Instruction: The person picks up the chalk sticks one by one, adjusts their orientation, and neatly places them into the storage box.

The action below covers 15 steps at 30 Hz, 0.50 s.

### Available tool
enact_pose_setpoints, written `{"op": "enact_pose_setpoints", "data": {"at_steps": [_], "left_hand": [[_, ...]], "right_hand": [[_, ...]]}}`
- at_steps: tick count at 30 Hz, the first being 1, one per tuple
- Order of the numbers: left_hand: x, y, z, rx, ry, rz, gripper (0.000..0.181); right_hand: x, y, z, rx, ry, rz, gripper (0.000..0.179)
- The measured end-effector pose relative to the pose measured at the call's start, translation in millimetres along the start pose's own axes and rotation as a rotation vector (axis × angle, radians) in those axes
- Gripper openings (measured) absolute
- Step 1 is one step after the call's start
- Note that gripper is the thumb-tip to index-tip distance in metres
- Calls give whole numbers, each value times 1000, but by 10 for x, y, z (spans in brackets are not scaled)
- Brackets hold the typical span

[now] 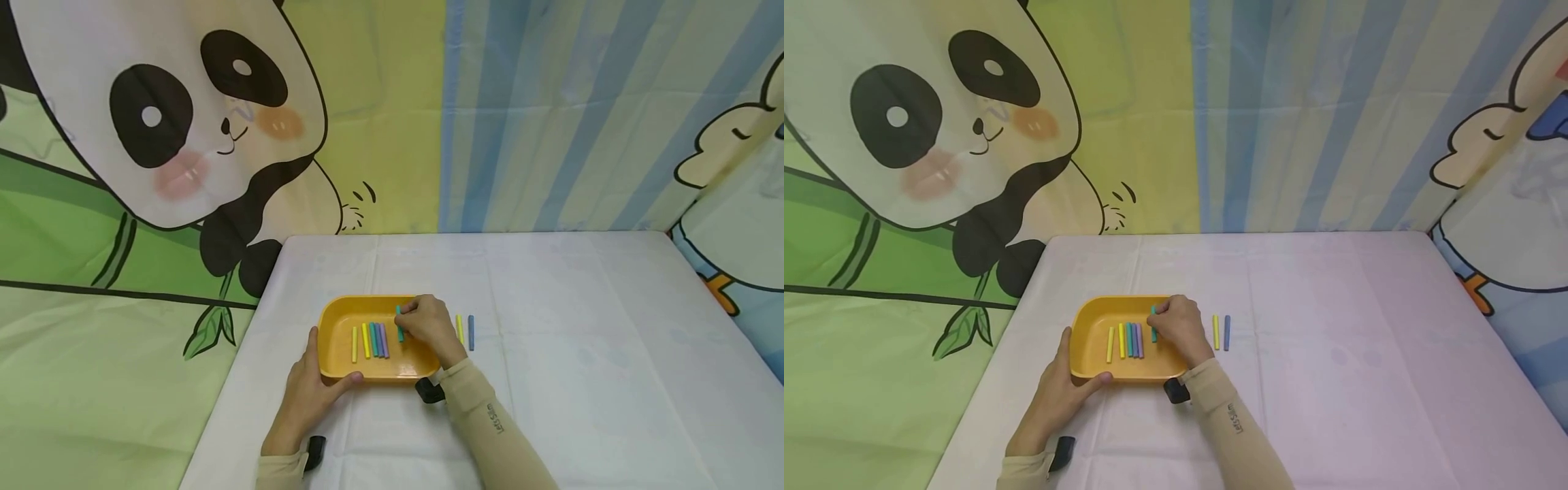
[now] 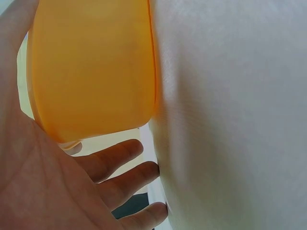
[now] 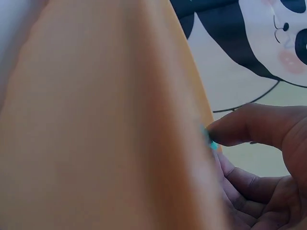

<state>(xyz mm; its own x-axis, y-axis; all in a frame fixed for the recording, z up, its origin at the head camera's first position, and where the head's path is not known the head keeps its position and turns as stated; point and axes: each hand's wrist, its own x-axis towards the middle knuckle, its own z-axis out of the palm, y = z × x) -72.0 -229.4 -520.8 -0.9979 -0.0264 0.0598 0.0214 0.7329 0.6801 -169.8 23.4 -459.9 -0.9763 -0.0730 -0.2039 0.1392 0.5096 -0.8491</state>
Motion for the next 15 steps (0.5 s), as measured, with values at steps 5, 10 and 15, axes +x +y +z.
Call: {"op": "enact_pose_setpoints", "data": {"at_steps": [5,10,15], "left_hand": [[-1,0,0,-1,-5,-10,130],[-5,-5,2,-3,-6,-13,129],[-5,-6,4,-3,-3,-4,128]], "right_hand": [[14,-4,86,-54,4,7,15],[31,15,156,-99,9,5,12],[66,64,235,-146,10,5,12]]}}
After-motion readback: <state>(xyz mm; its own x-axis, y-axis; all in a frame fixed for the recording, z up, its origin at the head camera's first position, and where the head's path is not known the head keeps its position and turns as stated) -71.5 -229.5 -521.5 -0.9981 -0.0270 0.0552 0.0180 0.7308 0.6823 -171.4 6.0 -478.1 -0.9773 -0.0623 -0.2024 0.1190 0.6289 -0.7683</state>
